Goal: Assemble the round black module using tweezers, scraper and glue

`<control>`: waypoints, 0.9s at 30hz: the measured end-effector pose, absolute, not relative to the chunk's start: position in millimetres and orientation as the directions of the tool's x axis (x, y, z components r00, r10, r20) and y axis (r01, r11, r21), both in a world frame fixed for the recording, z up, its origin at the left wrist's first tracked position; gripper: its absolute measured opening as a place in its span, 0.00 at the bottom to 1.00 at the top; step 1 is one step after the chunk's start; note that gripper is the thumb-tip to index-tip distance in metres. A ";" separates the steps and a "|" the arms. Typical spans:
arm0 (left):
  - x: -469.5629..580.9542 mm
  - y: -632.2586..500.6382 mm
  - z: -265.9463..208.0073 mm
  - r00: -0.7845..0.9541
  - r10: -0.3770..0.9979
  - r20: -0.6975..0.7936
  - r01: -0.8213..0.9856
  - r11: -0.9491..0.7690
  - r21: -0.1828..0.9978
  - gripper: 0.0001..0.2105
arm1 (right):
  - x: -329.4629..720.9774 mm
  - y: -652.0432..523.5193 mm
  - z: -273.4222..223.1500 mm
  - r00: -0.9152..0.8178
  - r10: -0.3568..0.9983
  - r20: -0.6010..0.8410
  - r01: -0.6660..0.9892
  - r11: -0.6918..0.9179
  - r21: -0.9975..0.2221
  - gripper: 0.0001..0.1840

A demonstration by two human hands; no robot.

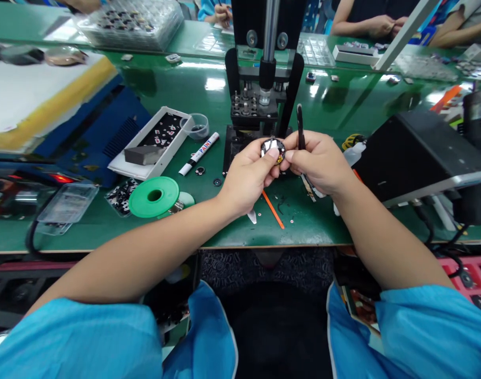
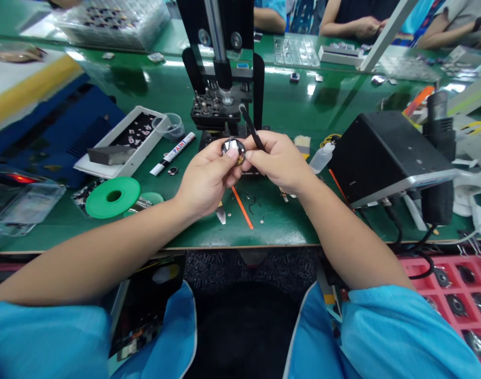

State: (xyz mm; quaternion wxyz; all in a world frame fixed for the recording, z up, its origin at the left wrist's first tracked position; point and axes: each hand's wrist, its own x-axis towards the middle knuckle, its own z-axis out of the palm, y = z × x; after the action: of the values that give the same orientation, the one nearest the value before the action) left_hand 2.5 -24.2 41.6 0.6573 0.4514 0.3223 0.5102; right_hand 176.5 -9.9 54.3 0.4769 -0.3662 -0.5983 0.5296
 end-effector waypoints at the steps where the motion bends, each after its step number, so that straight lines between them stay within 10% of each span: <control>1: 2.5 -24.2 41.3 0.270 0.962 0.042 -0.388 0.069 0.919 0.02 | 176.5 -9.7 53.8 -0.278 0.943 0.182 -0.067 0.170 -0.983 0.04; 15: -0.6 -17.8 19.8 0.035 0.923 0.384 -0.366 -0.346 0.864 0.20 | 179.8 1.4 37.1 -0.271 0.902 0.336 0.039 0.359 -0.933 0.25; 21: -4.8 -35.1 24.7 0.092 0.601 0.794 -0.190 -0.772 0.606 0.09 | 182.0 1.6 29.8 -0.385 0.853 0.353 0.170 0.441 -0.881 0.37; 27: -7.6 -27.6 18.6 0.182 0.511 0.840 -0.187 -0.821 0.540 0.09 | 181.6 -0.4 27.0 -0.418 0.828 0.374 0.247 0.500 -0.830 0.42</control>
State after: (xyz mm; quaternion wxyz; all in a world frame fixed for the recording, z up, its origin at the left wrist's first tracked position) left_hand -7.6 -27.6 18.6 0.2770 0.7170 0.1132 0.6296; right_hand 181.6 -0.4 27.0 0.4089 -0.3521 -0.7633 0.3553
